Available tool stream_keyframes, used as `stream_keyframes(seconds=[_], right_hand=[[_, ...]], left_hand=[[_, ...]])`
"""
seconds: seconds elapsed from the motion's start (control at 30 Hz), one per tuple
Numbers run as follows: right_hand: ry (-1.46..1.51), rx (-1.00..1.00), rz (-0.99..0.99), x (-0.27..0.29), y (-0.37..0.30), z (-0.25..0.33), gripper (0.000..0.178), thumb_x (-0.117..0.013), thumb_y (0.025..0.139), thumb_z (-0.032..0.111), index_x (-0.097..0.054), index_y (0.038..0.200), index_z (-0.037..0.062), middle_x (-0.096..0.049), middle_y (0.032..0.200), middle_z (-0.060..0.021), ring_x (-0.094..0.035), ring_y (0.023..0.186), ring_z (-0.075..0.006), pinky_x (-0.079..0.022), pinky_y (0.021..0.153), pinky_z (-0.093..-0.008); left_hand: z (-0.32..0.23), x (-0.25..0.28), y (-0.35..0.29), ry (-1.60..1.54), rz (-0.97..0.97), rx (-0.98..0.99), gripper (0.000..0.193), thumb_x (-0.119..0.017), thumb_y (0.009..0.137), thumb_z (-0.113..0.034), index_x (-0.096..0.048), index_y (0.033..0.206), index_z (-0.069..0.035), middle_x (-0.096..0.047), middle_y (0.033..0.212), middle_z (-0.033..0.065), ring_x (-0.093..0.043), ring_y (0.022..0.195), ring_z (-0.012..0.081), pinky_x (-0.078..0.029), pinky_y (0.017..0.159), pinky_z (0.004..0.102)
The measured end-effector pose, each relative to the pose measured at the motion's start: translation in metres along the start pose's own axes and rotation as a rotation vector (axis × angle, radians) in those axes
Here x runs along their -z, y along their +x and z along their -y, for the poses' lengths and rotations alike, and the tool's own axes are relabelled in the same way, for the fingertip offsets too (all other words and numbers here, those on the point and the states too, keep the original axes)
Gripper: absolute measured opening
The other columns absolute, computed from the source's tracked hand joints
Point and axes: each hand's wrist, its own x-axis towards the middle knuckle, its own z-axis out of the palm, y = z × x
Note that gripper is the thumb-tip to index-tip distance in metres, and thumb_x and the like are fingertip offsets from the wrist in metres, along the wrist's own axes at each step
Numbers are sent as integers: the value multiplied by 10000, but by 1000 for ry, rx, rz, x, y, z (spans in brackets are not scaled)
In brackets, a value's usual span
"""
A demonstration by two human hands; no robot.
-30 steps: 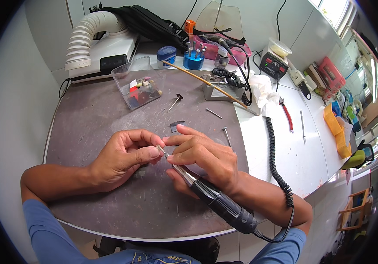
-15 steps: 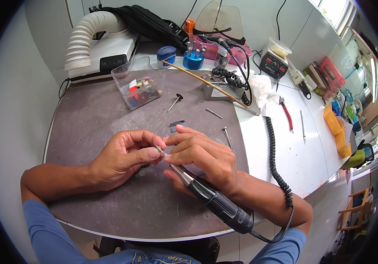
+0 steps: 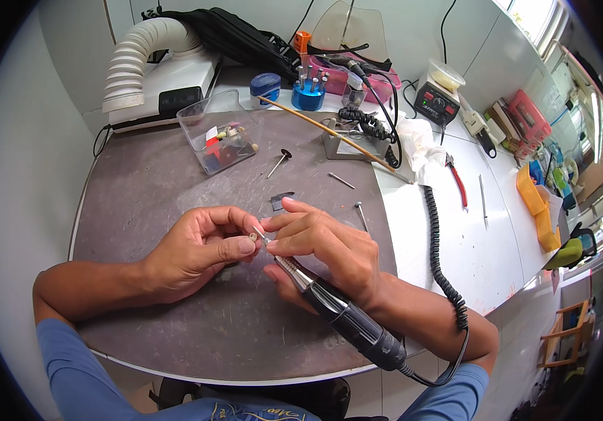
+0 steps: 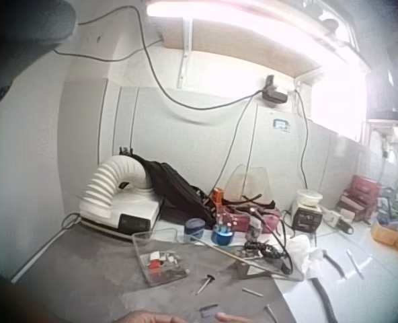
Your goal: The person holds a small dental part and uses a rotary handpiece tool to polish its surface, moving the tool across different areas of the part.
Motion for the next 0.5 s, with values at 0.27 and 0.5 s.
stream_keyframes(seconds=[0.27, 0.5], right_hand=[[-4, -3, 32, 1, 1, 1, 238, -764, 697, 30, -621, 887, 22, -678, 850, -131, -688, 896, -275, -519, 908, -479], [-2, -7, 10, 0, 1, 2, 233, -770, 694, 34, -633, 883, 19, -679, 852, -129, -689, 889, -268, -520, 910, -475]], left_hand=[[-1, 1, 0, -12, 10, 14, 213, -652, 887, -71, -585, 1078, -4, -612, 996, 38, -579, 909, 76, -475, 810, 218], [-1, 0, -1, -12, 6, 2, 212, -648, 888, -67, -584, 1079, -2, -606, 985, 37, -579, 911, 79, -477, 816, 222]])
